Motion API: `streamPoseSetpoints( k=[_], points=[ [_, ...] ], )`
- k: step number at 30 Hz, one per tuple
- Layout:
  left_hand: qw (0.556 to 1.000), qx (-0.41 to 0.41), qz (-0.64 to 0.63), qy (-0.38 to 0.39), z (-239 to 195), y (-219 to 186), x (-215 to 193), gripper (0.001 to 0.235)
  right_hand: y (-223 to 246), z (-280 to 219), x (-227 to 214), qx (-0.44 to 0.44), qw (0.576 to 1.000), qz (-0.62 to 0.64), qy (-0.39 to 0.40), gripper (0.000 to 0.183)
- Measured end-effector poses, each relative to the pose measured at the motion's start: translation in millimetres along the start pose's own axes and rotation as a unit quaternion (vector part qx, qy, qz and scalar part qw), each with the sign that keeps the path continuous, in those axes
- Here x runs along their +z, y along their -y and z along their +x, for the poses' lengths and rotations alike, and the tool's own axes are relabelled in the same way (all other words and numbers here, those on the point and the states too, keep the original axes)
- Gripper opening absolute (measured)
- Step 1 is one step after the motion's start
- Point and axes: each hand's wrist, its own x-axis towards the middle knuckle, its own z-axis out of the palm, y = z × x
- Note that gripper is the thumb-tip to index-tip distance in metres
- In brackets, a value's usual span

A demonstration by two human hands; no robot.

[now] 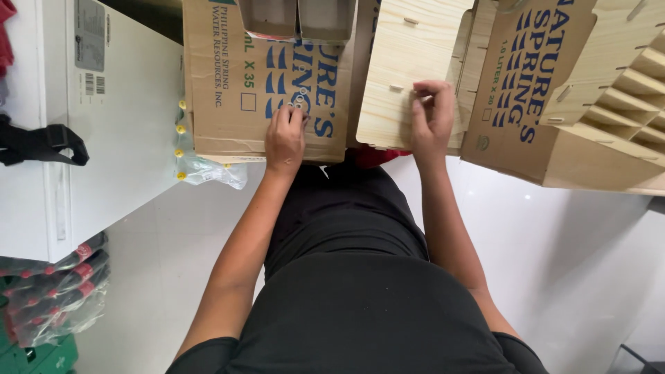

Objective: The person assembles a slotted wooden display organizer on a counter, fitting thin wooden divider panels into the grooves of a wooden box by hand. They first wipe a panel with a red cloth, then press dividers into place one at a time and turn the partially built unit to reach other sides.

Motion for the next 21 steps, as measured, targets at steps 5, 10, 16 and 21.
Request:
streamPoseSetpoints(
  k=[5,10,16,21],
  points=[
    [0.999,0.030,0.015,0.014,8.2,12.8,-9.8,0.016,4.1,-2.2,-14.8,0.063,0.981,0.185,0.002,0.024],
    [0.985,-0.068,-0.156,0.022,32.6,-25.1,-36.4,0.015,36.4,-4.8,-26.3,0.084,0.981,0.166,0.063,0.025],
    [0.949,0.005,-0.308,0.073,48.5,-92.3,-59.3,0.018,65.6,-15.1,-18.3,0.029,0.986,-0.016,0.162,0.018],
    [0.932,0.069,-0.342,0.097,41.6,-98.1,-40.9,0.019,46.6,-30.2,-9.9,-0.022,0.985,-0.061,0.161,0.015]
  ],
)
